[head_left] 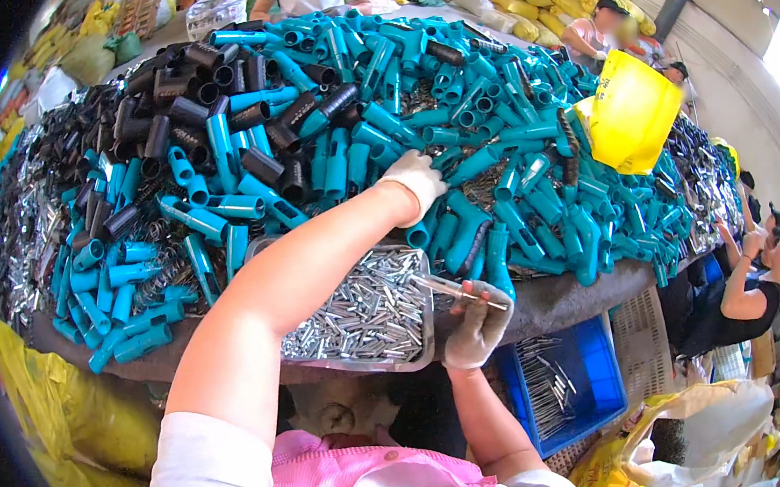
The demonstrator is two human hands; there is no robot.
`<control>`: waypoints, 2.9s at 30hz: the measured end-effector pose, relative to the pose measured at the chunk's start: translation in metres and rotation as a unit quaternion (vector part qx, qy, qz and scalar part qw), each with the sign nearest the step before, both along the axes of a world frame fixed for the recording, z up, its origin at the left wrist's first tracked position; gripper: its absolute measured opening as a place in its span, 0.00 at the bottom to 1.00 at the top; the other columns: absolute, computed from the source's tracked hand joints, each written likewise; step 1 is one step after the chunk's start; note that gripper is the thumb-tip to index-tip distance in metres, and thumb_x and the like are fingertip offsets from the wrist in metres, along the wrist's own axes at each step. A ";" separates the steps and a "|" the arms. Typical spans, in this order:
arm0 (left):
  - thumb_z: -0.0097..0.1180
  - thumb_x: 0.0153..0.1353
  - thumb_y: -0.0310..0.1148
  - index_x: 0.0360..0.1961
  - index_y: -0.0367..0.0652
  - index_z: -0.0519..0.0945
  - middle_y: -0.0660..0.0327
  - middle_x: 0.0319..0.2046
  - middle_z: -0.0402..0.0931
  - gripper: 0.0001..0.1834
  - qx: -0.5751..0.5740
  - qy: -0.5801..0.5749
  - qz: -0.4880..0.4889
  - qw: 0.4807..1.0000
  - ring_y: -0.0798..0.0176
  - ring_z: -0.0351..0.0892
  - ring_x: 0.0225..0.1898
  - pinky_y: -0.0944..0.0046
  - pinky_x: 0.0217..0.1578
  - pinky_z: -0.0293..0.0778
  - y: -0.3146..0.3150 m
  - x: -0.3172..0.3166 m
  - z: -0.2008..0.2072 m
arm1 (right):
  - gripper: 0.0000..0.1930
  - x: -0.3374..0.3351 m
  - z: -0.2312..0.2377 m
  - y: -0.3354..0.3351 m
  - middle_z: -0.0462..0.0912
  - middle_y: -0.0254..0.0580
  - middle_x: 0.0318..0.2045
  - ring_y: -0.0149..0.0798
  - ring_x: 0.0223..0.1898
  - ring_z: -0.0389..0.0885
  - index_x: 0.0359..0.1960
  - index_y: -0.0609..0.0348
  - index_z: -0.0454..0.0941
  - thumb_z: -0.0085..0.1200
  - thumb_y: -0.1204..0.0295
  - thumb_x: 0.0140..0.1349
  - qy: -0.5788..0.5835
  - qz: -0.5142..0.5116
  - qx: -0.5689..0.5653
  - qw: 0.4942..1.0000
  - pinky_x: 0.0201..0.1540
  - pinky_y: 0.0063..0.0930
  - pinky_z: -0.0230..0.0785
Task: Assembling metal components into teal plastic housings at an industrial workstation.
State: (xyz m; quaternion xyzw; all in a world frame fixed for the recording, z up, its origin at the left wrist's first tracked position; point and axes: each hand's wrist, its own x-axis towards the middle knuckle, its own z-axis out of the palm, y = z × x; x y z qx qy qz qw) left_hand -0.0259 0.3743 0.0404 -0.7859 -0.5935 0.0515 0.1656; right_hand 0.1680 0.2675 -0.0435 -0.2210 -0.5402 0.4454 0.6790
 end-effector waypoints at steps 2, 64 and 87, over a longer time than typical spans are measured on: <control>0.51 0.52 0.33 0.43 0.56 0.79 0.68 0.43 0.77 0.15 0.000 -0.009 0.037 0.999 0.62 0.71 0.50 0.60 0.50 0.65 0.009 0.002 0.001 | 0.04 -0.003 -0.005 0.001 0.77 0.43 0.38 0.27 0.26 0.69 0.41 0.55 0.63 0.42 0.72 0.67 0.014 0.003 0.003 1.000 0.29 0.19 0.64; 0.51 0.60 0.30 0.48 0.40 0.67 0.56 0.40 0.76 0.15 0.122 -0.891 0.185 0.396 0.71 0.76 0.33 0.75 0.28 0.66 -0.377 0.055 -0.026 | 0.15 0.037 0.038 -0.132 0.82 0.50 0.30 0.31 0.21 0.76 0.37 0.63 0.69 0.38 0.62 0.68 -0.211 0.367 -0.277 0.862 0.24 0.21 0.69; 0.37 0.68 0.45 0.45 0.52 0.64 0.65 0.24 0.61 0.12 0.185 -0.968 0.059 0.158 0.67 0.65 0.27 0.62 0.33 0.67 -0.350 0.080 -0.040 | 0.24 0.023 0.017 -0.181 0.73 0.35 0.12 0.27 0.10 0.65 0.26 0.60 0.69 0.35 0.51 0.68 -0.438 0.364 -0.047 0.821 0.15 0.19 0.55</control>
